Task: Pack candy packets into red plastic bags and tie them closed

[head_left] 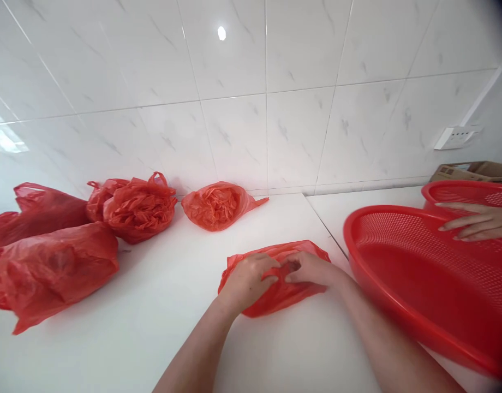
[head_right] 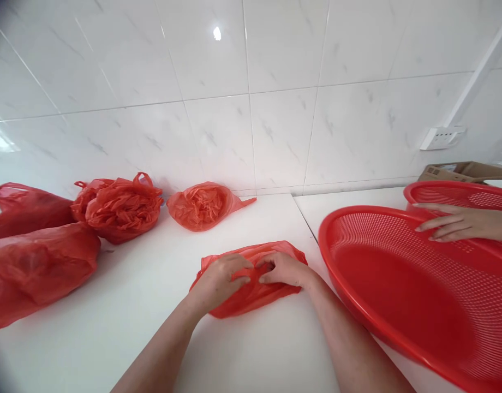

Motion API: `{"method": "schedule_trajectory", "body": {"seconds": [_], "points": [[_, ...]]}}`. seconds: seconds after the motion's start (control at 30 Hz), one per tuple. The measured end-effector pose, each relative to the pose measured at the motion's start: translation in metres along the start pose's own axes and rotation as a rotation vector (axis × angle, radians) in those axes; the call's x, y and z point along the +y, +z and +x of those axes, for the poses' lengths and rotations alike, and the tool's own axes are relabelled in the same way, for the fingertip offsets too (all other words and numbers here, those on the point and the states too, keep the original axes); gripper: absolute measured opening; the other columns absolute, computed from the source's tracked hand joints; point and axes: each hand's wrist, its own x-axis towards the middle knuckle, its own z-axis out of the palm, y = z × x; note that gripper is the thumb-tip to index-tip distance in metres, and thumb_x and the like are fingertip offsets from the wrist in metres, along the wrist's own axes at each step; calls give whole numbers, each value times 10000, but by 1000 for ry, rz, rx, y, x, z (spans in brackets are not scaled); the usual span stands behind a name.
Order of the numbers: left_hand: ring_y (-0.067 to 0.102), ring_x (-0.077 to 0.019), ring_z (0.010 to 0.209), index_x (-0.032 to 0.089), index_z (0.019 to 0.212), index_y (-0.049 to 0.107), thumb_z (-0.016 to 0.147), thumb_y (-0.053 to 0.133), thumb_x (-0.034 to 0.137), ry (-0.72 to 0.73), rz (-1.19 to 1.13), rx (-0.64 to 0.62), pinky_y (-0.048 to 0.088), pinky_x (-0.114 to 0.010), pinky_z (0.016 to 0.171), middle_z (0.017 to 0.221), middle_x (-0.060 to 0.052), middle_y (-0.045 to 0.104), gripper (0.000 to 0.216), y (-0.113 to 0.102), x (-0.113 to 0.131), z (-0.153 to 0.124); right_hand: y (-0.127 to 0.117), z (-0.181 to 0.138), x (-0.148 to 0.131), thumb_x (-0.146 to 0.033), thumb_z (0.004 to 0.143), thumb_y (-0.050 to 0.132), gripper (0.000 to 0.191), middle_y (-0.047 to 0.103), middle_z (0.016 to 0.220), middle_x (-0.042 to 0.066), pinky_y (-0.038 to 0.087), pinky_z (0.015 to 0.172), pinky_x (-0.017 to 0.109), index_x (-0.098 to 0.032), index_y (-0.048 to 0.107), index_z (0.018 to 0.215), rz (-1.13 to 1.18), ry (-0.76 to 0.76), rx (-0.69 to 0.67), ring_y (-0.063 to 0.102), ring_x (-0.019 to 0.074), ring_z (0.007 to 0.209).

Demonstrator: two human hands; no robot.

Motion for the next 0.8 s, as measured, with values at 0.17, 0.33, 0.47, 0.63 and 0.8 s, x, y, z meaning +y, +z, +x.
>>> {"method": "schedule_trajectory", "body": {"seconds": [0.17,0.33,0.47,0.63,0.8], "points": [[488,-267,1188,340,1183,574,644,706,387,-108,83,-131,448,-376,926,1244,-6,567,557,15,-18,3,16,-2,-6,-294,596,740,504,660,837,0,415,540,264,-301,653,1093,-177,36,50,590,181,710],[436,-296,1256,293,1271,520,621,691,401,-232,101,-143,430,-384,970,1374,-48,467,681,15,-38,4,11,-8,-9,-210,613,695,524,668,922,-7,461,622,276,-317,642,1123,-150,-31,90,613,182,779],[374,-314,1320,342,1338,455,651,630,322,-235,122,-161,451,-385,952,1473,-5,367,709,16,-48,3,6,-4,-10,-301,724,654,368,648,961,15,490,676,275,-246,639,1088,91,-143,201,628,156,786],[416,-278,1308,398,1304,493,699,594,334,-158,116,-192,465,-350,954,1478,53,369,616,16,-51,5,2,14,8,-318,766,618,451,576,788,-11,421,448,222,-201,533,1193,446,-7,464,570,102,529],[601,-230,1102,358,1188,588,766,556,449,-75,124,16,526,-302,829,1235,29,624,433,11,-38,5,-3,21,17,-334,787,555,203,539,651,-37,331,410,204,-182,608,913,490,34,668,463,75,457]]}}
